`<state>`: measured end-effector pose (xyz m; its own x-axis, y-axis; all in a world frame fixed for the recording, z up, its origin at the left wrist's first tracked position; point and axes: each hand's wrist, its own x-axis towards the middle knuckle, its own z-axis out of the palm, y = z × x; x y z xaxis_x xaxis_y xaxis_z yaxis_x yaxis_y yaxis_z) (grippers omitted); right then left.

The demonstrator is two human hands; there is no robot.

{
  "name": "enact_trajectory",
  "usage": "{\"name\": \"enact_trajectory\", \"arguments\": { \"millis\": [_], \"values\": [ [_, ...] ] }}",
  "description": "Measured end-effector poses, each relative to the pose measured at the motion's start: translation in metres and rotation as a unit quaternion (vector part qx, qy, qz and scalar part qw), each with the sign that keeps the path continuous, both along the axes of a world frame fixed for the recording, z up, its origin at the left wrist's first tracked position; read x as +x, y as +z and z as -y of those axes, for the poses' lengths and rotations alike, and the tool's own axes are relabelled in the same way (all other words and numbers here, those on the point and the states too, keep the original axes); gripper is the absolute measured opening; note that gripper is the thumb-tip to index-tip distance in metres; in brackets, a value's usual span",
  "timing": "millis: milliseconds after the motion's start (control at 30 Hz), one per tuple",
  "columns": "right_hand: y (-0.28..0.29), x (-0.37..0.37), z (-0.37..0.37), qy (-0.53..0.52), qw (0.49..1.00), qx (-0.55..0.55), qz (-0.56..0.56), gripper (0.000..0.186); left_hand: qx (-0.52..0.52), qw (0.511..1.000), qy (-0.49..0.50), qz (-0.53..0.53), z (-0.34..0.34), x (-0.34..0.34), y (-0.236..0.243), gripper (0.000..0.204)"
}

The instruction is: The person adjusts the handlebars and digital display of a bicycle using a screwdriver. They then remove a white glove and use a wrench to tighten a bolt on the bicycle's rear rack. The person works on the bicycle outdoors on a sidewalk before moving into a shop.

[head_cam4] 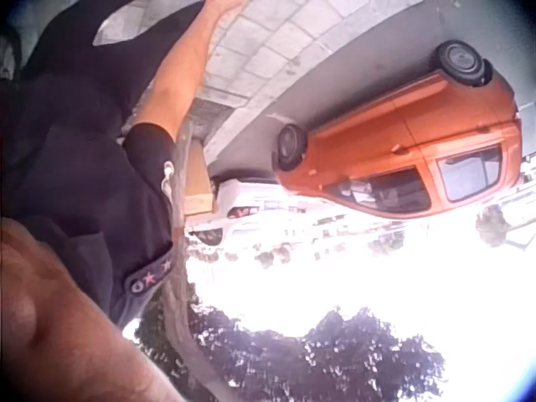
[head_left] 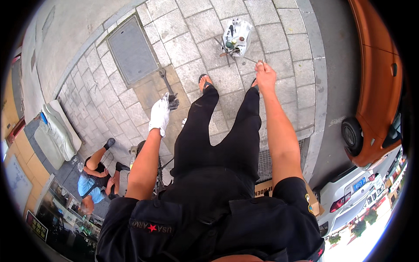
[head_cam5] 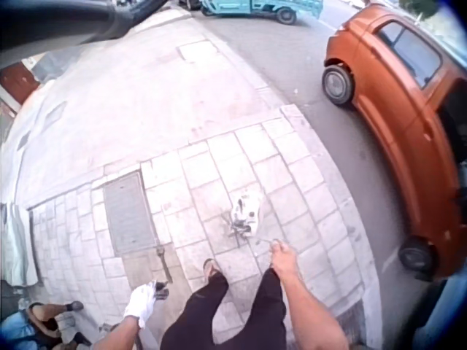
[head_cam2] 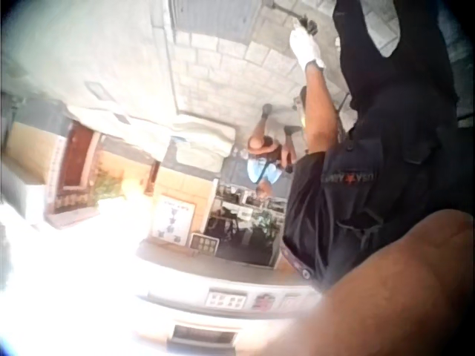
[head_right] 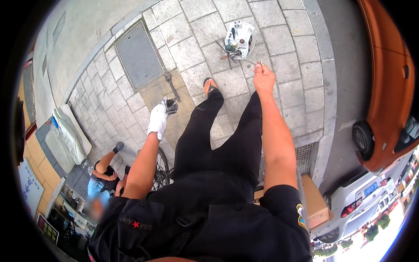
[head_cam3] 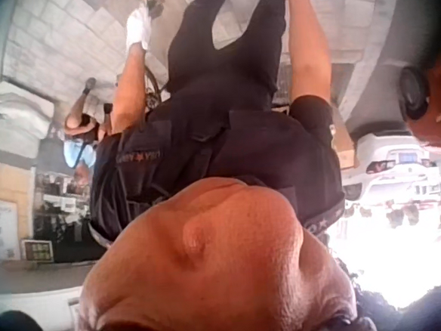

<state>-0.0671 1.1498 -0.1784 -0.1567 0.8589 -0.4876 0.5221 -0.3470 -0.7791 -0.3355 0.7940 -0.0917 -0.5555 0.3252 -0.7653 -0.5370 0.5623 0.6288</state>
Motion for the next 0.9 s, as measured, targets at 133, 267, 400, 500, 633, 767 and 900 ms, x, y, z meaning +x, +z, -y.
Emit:
{"name": "enact_trajectory", "arguments": {
  "millis": [133, 267, 400, 500, 633, 767, 900],
  "values": [
    [-0.044, 0.000, -0.015, 0.047, 0.997, 0.049, 0.037, 0.033, 0.024, 0.998, 0.014, 0.048, -0.046, 0.045, -0.046, 0.045],
    [-0.093, 0.001, -0.028, 0.026, 0.999, 0.041, 0.004, 0.032, 0.033, 0.978, 0.061, 0.196, -0.102, 0.106, -0.038, 0.046],
    [-0.110, -0.003, -0.034, -0.003, 0.999, 0.000, -0.036, 0.031, 0.037, 0.983, 0.002, 0.178, -0.060, 0.154, -0.094, 0.048],
    [-0.110, -0.001, -0.040, 0.041, 0.998, 0.037, -0.002, 0.030, 0.033, 0.931, 0.205, 0.300, -0.081, 0.161, -0.080, 0.040],
    [-0.096, 0.003, -0.045, 0.070, 0.994, 0.070, 0.038, 0.030, 0.043, 0.963, 0.110, 0.242, -0.057, 0.164, -0.103, 0.045],
    [-0.098, 0.017, -0.046, 0.071, 0.995, 0.042, 0.061, 0.030, -0.005, 0.990, -0.125, 0.062, -0.038, 0.160, -0.131, 0.045],
    [-0.091, 0.022, -0.045, 0.099, 0.991, 0.044, 0.081, 0.030, -0.034, 0.991, -0.122, 0.033, -0.034, 0.156, -0.130, 0.042]
  ]
}}
